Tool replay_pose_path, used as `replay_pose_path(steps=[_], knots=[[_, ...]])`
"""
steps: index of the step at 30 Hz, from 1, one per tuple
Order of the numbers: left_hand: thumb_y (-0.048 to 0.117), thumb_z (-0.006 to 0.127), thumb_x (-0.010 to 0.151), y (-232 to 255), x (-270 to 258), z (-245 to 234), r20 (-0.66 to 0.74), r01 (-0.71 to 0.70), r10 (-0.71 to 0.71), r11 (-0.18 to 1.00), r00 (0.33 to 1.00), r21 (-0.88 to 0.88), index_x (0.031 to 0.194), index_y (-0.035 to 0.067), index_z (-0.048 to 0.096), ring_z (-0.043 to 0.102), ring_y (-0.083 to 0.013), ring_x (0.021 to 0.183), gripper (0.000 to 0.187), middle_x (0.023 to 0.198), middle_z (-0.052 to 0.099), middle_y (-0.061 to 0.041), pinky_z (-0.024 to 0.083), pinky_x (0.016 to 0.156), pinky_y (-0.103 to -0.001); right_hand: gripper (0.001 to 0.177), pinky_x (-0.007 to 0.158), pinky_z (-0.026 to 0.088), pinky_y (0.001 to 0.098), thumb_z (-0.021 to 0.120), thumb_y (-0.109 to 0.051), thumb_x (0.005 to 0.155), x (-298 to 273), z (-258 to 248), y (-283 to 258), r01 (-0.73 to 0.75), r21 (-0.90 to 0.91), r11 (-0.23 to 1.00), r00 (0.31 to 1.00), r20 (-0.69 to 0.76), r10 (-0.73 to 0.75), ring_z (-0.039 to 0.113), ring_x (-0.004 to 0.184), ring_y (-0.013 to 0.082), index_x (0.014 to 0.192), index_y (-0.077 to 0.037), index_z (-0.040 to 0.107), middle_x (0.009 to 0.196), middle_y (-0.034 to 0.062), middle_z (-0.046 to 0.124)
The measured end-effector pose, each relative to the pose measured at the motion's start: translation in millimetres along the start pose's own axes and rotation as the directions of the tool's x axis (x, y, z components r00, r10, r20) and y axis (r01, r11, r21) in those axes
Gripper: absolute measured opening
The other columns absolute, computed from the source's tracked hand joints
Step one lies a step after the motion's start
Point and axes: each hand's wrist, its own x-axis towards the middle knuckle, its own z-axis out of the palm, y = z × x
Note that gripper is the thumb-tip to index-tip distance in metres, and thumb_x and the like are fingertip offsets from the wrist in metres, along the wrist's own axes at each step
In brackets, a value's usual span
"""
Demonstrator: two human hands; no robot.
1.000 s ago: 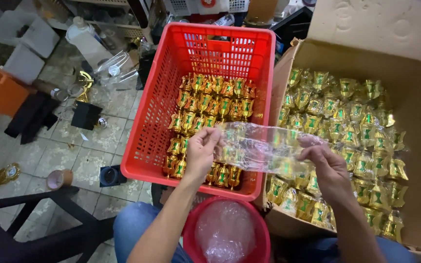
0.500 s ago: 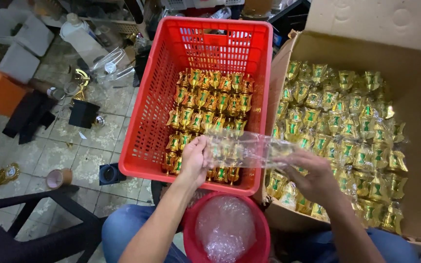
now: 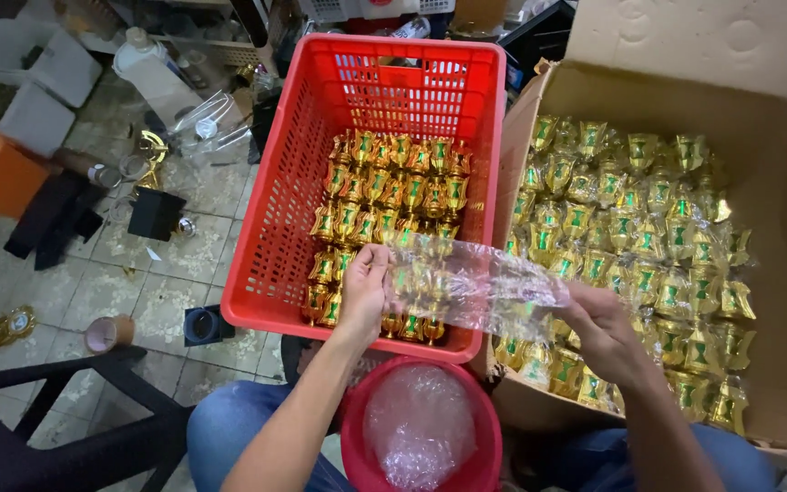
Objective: The person repeatedly picks small gold trophies from a red basket, wraps each one in a clear plastic bag, and places the wrapped trophy into a cardboard box. The process is repeated for multiple trophies.
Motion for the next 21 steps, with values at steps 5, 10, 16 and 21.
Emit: replay_pose_path(steps=[5, 10, 16, 21], knots=[[0.022, 0.044, 0.111, 20, -18, 9, -0.022, -0.086, 0.09, 0.989, 0.996, 0.124, 0.093, 0.009, 0.059, 0.049, -0.0077, 0.048, 0.027, 0.068, 0.047, 0.0, 0.052, 0.038, -0.019, 0.028, 0.052, 0.048, 0.0308, 0.074, -0.01, 0.089, 4, 7, -16, -0.041, 0.021, 0.999, 0.997, -0.066, 0.042, 0.057, 0.048, 0.0148, 0.061, -0.009, 0.074, 0.051, 0.0056, 0.064], [0.02, 0.037, 0.112, 8, -23, 13, -0.093, -0.352, 0.373, 0.917, 0.923, 0.185, 0.095, 0.012, 0.056, 0.05, -0.0076, 0.046, 0.026, 0.066, 0.044, 0.0, 0.05, 0.04, -0.016, 0.022, 0.052, 0.055, 0.0386, 0.066, -0.014, 0.093, 26, 24, -81, -0.326, 0.154, 0.933, 0.945, 0.037, 0.324, 0.065, 0.057, 0.0302, 0.101, 0.001, 0.08, 0.081, 0.0274, 0.075], [0.02, 0.033, 0.113, -7, -14, 9, -0.114, -0.441, 0.467, 0.876, 0.877, 0.194, 0.094, 0.013, 0.051, 0.052, -0.0081, 0.045, 0.026, 0.067, 0.043, 0.0, 0.052, 0.04, -0.016, 0.023, 0.057, 0.04, 0.0352, 0.065, -0.01, 0.096, 10, 22, -24, -0.501, 0.206, 0.841, 0.865, 0.152, 0.478, 0.046, 0.053, 0.0214, 0.098, 0.003, 0.084, 0.067, 0.0198, 0.071], [0.02, 0.037, 0.111, -10, -10, 9, -0.043, -0.483, 0.52, 0.819, 0.853, 0.31, 0.094, 0.013, 0.054, 0.053, -0.0076, 0.047, 0.025, 0.067, 0.044, 0.001, 0.051, 0.041, -0.017, 0.022, 0.051, 0.038, 0.0317, 0.069, -0.011, 0.097, 25, 8, -62, -0.492, 0.106, 0.864, 0.868, -0.013, 0.496, 0.039, 0.046, 0.0184, 0.094, 0.006, 0.082, 0.055, 0.018, 0.06]])
